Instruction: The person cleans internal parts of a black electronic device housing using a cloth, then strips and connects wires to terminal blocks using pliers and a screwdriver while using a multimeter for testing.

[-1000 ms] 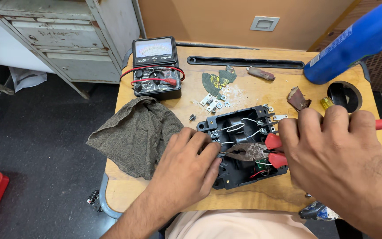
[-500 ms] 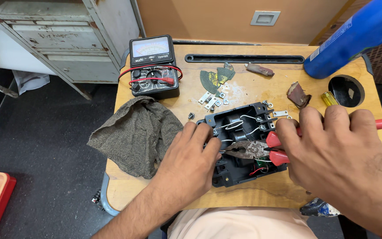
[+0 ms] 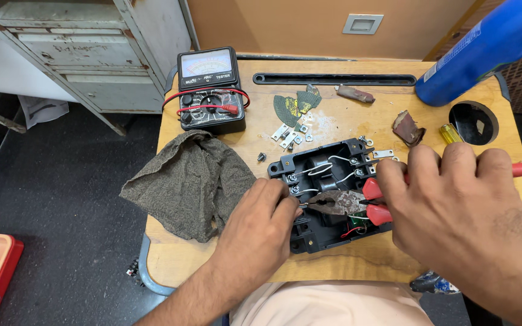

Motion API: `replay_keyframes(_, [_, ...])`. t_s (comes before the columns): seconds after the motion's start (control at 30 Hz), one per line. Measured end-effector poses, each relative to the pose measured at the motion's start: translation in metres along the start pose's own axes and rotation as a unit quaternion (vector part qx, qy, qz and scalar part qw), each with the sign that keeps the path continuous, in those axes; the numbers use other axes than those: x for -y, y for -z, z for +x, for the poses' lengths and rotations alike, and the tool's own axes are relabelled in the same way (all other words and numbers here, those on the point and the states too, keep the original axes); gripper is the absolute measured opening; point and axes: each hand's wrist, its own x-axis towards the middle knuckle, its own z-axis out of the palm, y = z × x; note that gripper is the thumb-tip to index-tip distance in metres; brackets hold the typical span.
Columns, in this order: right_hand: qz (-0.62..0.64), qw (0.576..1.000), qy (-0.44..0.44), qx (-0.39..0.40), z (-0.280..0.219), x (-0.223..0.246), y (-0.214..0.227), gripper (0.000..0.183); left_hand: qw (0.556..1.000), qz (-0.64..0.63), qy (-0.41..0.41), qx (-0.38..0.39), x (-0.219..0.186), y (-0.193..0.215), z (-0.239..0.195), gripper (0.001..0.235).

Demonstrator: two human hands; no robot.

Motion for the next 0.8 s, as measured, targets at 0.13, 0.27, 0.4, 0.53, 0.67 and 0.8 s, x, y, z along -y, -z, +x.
replay_keyframes(0.13, [-0.018, 0.999, -0.007, -0.036, 0.0, 0.003, 0.007, 0.018, 1.0, 0.011, -0.025, 0.013, 0.0, 0.0, 0.002, 0.022])
replay_keyframes(0.27, [-0.022, 0.998, 0.014, 0.055, 0.002, 0.005, 0.014, 0.019, 0.999, 0.016, -0.041, 0.01, 0.0, 0.001, 0.001, 0.026])
replay_keyframes(0.4, [-0.039, 0.995, 0.033, 0.088, 0.007, 0.005, 0.017, 0.019, 0.997, 0.01, -0.066, 0.035, 0.003, 0.003, 0.005, 0.026])
replay_keyframes(0.53, [-0.03, 0.991, 0.04, 0.121, 0.009, 0.003, 0.018, 0.019, 0.996, -0.004, -0.076, 0.039, 0.005, 0.004, 0.006, 0.027])
replay_keyframes(0.67, [-0.035, 0.991, 0.04, 0.123, 0.013, 0.002, 0.022, 0.018, 0.998, -0.025, -0.064, 0.014, 0.006, 0.004, 0.005, 0.028])
replay_keyframes(0.8, [-0.058, 0.991, 0.041, 0.112, 0.017, 0.003, 0.032, 0.016, 0.997, -0.073, 0.01, -0.02, 0.002, 0.0, 0.001, 0.013])
